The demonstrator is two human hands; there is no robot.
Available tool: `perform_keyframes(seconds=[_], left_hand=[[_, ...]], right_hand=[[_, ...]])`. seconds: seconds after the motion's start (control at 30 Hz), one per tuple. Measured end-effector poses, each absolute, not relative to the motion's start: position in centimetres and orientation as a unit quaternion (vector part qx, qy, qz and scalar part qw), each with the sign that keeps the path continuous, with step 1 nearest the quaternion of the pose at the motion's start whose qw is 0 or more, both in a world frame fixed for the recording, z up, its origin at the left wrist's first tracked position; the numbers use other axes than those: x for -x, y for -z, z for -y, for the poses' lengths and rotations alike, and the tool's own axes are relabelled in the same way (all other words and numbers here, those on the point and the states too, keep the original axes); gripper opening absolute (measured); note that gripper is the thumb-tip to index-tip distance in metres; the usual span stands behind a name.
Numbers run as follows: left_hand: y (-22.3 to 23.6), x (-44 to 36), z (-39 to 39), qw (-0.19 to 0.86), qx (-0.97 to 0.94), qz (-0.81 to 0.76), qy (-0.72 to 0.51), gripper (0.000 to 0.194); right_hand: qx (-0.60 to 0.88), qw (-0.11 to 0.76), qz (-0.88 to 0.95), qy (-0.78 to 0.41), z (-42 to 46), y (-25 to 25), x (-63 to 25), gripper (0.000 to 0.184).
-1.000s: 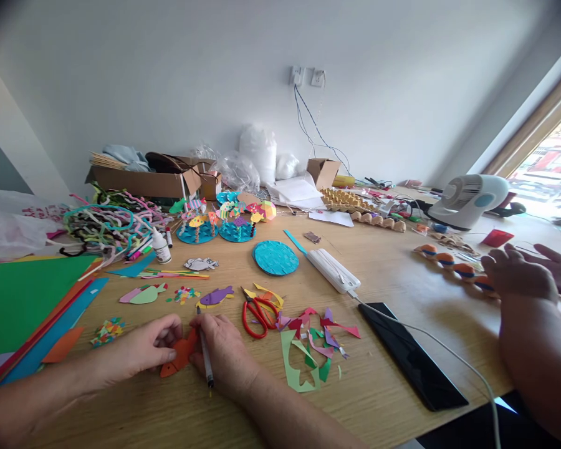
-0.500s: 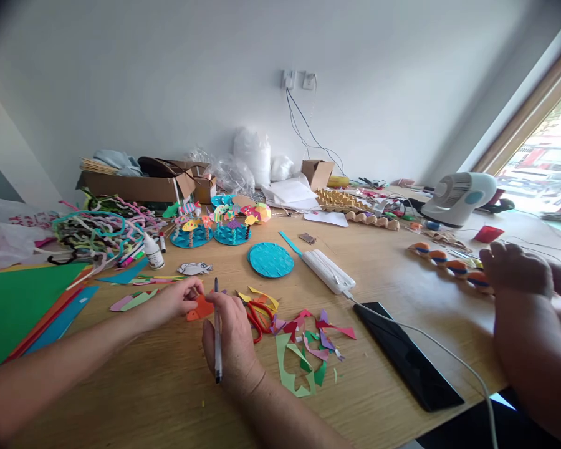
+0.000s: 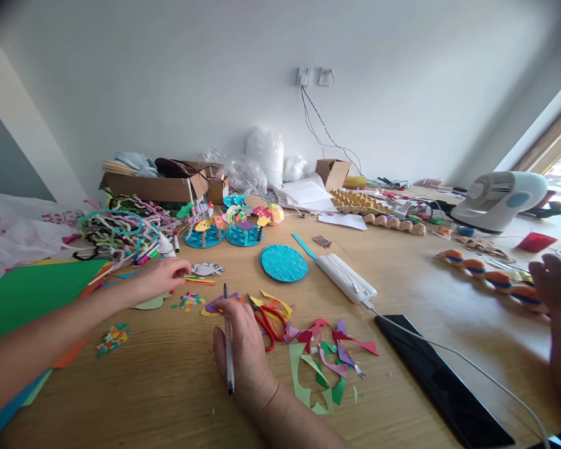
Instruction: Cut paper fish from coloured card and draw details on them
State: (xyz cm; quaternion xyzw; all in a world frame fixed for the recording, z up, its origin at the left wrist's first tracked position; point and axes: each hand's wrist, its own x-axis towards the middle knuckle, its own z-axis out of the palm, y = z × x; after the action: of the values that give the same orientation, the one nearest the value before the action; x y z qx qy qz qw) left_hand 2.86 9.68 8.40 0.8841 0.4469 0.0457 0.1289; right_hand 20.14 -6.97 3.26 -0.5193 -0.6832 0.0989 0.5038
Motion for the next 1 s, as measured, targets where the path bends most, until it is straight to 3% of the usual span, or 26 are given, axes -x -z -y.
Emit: perform_keyframes(seconds=[0.1, 0.23, 1.0], left_hand=[[-8.3, 1.3, -11.6, 0.125, -0.871, -0.475, 0.006, 0.005], [-6.5, 3.9, -12.0, 0.114, -0.861, -0.494, 0.030, 0.013], [-5.7, 3.0, -10.0, 0.186, -0.840, -0.510, -0.015, 0.024]], right_hand=[[0.508, 0.494, 0.697, -0.108, 7.1, -3.2, -19.7, 0.049], [0.507, 0.478, 0.707, -0.121, 6.9, -2.8, -19.4, 0.046], [0.526, 0.441, 0.715, -0.136, 6.8, -2.5, -19.6, 0.043]])
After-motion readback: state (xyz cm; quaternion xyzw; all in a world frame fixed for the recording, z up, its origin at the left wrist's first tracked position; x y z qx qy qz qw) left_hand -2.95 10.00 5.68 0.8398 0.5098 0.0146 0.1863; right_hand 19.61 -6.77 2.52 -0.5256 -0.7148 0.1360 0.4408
